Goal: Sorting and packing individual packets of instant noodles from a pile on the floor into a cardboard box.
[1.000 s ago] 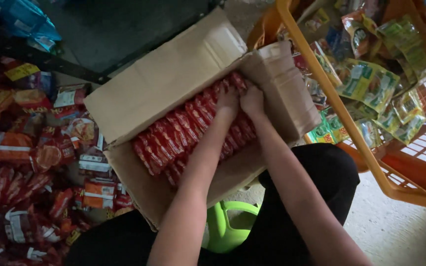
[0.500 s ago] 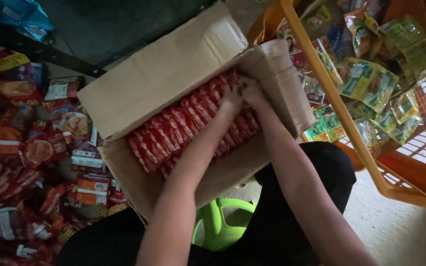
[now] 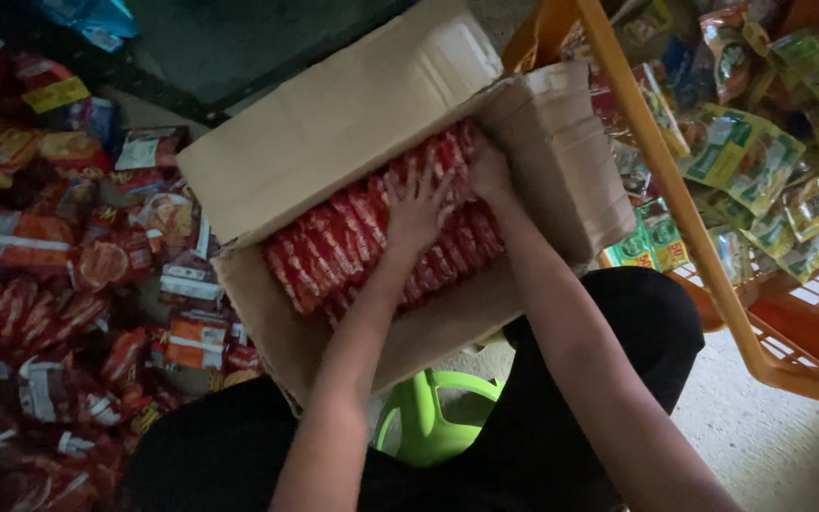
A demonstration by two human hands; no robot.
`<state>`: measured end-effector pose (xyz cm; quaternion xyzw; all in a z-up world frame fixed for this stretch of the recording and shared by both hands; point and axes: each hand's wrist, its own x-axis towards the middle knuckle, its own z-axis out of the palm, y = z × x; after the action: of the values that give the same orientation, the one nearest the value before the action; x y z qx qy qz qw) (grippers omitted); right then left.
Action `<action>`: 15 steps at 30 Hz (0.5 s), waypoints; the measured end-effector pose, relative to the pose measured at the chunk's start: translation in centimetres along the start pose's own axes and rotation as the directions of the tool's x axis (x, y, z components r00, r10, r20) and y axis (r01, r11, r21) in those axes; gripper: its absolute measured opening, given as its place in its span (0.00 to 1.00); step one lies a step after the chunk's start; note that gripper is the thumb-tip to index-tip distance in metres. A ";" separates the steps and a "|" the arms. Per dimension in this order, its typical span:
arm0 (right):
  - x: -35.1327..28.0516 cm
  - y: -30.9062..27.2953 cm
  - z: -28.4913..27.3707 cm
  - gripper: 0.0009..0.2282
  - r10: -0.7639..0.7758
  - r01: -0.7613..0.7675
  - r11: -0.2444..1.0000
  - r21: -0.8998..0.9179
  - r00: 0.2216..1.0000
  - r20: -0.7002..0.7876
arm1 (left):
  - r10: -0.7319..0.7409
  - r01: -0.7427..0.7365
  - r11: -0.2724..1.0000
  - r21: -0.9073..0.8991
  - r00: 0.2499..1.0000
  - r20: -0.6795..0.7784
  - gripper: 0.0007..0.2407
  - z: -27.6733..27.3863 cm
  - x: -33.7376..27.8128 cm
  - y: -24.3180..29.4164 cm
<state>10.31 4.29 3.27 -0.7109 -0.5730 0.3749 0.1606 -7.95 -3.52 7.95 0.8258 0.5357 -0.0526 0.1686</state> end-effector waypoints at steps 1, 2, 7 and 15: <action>0.6 1.0 0.7 0.23 -0.006 0.006 1.000 -0.001 1.000 0.004 | -0.007 0.007 1.000 0.000 1.000 -0.002 0.29 0.3 -0.9 -0.2; 1.2 2.0 1.4 0.26 -0.049 0.047 0.995 -0.093 0.998 -0.024 | -0.043 0.043 0.999 0.004 0.999 -0.031 0.29 0.6 -1.9 -0.4; -0.9 -1.5 -0.1 0.25 -0.128 0.119 0.989 -0.084 0.986 -0.106 | -0.218 0.208 0.975 -0.073 0.960 -0.178 0.28 3.9 -5.7 -2.6; -7.5 -5.8 2.6 0.17 -0.128 0.060 0.989 -0.135 0.806 -0.578 | -0.300 0.300 0.953 -0.031 0.954 0.007 0.28 1.1 -10.7 -4.9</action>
<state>3.93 -1.58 7.93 -0.7700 -0.5500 0.0977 0.3082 -16.75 -11.31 8.70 0.7321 0.6553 -0.0700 0.1726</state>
